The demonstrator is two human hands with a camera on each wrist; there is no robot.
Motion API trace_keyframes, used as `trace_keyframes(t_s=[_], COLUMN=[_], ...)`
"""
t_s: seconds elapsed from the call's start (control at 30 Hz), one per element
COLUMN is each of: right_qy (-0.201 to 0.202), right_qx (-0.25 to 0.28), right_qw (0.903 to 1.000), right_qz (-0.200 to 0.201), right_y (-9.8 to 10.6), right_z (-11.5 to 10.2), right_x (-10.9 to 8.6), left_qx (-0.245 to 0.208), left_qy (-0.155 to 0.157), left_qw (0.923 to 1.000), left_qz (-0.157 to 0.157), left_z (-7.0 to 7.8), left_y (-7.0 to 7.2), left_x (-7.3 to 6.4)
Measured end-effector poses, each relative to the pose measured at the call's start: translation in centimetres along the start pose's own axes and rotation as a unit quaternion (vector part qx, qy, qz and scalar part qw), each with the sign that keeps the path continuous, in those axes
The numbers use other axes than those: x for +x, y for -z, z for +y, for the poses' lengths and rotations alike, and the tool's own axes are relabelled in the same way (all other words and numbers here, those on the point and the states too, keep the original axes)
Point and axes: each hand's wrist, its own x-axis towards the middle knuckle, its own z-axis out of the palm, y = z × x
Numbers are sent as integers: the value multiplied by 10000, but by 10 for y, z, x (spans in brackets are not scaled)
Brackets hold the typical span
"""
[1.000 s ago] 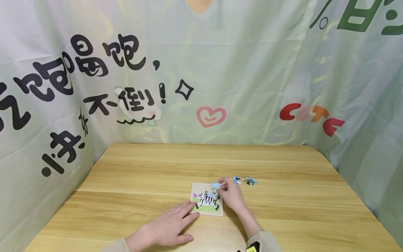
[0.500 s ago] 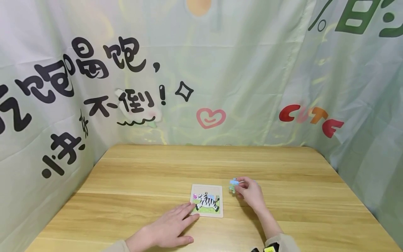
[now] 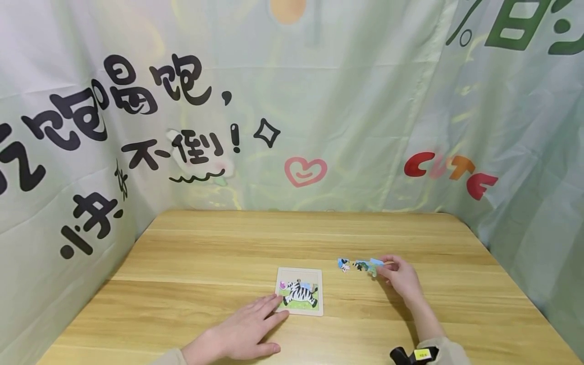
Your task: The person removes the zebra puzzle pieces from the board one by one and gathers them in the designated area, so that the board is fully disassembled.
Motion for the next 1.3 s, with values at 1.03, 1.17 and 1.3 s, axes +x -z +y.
trace_keyframes(t_s=[1.03,1.17,1.3], right_qy=[572,559,592], right_qx=[-2318,-2299,-2274], right_qw=[9710,9715,9719], right_qz=[148,140,116], right_y=[11,10,11], right_z=[5,5,6], right_x=[20,18,17], left_qx=[-56,-82,-114], left_qy=[-38,-22,7], left_qw=[9999,9999,9999], left_qz=[95,81,45], left_z=[0,0,0], left_y=[0,-1,-1], left_x=[0,0,0])
